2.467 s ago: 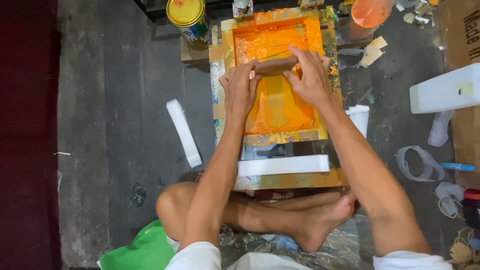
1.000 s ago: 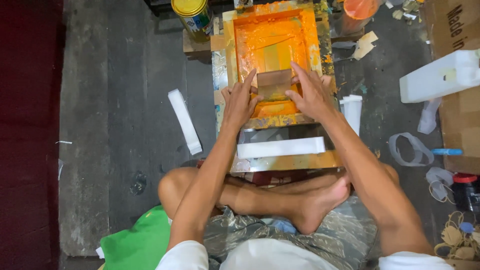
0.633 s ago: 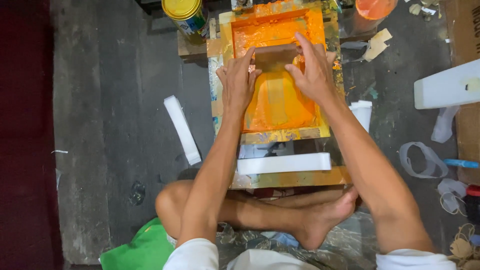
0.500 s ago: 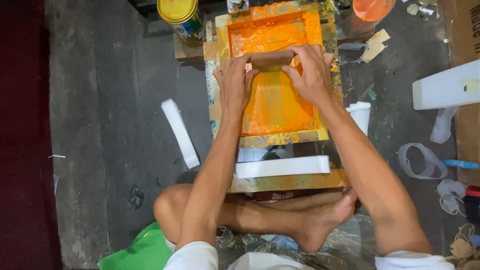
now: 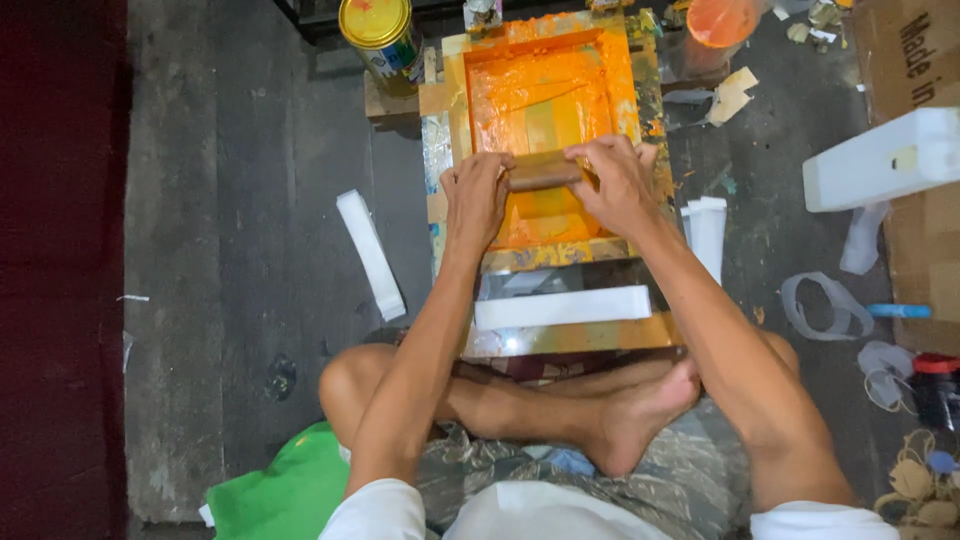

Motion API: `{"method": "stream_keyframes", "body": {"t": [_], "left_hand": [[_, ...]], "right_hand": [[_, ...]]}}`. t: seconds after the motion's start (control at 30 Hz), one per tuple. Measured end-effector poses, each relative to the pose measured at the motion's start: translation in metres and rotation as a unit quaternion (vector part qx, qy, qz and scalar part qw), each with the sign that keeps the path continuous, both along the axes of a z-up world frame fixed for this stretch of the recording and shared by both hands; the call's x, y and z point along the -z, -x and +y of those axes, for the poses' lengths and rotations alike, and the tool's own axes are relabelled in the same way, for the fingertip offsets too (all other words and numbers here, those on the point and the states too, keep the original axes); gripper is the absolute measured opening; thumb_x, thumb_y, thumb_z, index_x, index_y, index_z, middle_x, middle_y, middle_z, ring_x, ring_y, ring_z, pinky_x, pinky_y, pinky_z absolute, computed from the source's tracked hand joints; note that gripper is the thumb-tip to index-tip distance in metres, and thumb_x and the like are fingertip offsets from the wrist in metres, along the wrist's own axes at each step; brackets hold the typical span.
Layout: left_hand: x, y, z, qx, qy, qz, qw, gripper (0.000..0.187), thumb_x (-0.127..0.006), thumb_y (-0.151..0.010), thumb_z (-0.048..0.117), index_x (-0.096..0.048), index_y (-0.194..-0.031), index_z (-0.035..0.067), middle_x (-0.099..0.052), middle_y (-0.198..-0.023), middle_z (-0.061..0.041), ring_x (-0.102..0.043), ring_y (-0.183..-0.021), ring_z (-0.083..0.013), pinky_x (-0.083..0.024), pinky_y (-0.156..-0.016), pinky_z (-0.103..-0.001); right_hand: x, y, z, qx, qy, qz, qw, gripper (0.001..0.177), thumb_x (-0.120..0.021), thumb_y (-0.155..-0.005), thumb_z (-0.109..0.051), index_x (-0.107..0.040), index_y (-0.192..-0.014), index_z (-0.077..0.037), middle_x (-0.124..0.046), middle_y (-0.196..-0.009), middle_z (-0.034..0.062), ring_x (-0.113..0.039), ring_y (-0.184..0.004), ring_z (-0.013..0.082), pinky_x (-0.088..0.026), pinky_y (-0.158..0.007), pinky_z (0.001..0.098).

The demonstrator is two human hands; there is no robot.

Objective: The person sits on the floor and uses a roller to apply orange paint onto a screen printing frame. They then place a white rectangular object onto the frame and press it down to transfer the paint.

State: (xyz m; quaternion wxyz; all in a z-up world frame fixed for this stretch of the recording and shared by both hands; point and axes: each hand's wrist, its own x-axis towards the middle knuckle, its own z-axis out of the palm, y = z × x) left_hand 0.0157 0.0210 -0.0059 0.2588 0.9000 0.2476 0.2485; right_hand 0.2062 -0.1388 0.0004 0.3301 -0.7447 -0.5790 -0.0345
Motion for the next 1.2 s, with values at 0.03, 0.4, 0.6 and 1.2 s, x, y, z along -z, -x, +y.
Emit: {"method": "stream_keyframes", "body": {"t": [0.03, 0.4, 0.6, 1.2], "left_hand": [[0.003, 0.008, -0.008, 0.001, 0.001, -0.001, 1.0, 0.024, -0.068, -0.098, 0.006, -0.06, -0.115, 0.021, -0.071, -0.11, -0.002, -0.059, -0.125, -0.0244, -0.031, -0.104, -0.047], [-0.011, 0.057, -0.06, 0.044, 0.071, 0.045, 0.995, 0.036, -0.071, -0.097, 0.02, -0.056, -0.13, 0.023, -0.071, -0.1, 0.0, -0.06, -0.107, -0.0212, -0.027, -0.097, -0.047], [-0.012, 0.048, -0.049, 0.05, 0.135, 0.015, 0.989, 0.06, -0.072, -0.098, 0.02, -0.042, -0.15, 0.015, -0.071, -0.098, -0.004, -0.061, -0.102, -0.0231, -0.024, -0.097, -0.045], [-0.001, -0.034, 0.033, 0.005, 0.014, -0.021, 1.0, 0.058, -0.065, -0.106, 0.026, -0.035, -0.156, 0.023, -0.071, -0.119, 0.0, -0.057, -0.101, -0.0247, -0.024, -0.082, -0.04]], "right_hand": [[-0.003, 0.009, -0.009, 0.001, 0.001, -0.001, 1.0, 0.029, -0.075, -0.087, -0.017, -0.066, -0.114, -0.022, -0.071, -0.117, -0.0069, -0.058, -0.115, 0.0201, -0.029, -0.086, 0.043], [-0.029, 0.056, -0.074, 0.001, 0.047, 0.081, 0.996, 0.038, -0.076, -0.096, -0.021, -0.063, -0.131, -0.019, -0.07, -0.103, 0.0042, -0.062, -0.111, 0.0237, -0.03, -0.09, 0.0401], [-0.011, 0.047, -0.055, 0.027, 0.083, 0.095, 0.992, 0.065, -0.078, -0.093, -0.023, -0.048, -0.15, -0.019, -0.067, -0.109, 0.0062, -0.059, -0.113, 0.0254, -0.027, -0.093, 0.043], [-0.016, -0.025, 0.04, 0.021, 0.059, 0.115, 0.991, 0.046, -0.071, -0.099, -0.024, -0.053, -0.136, -0.003, -0.061, -0.112, 0.0145, -0.053, -0.105, 0.0295, -0.034, -0.086, 0.0448]]}}
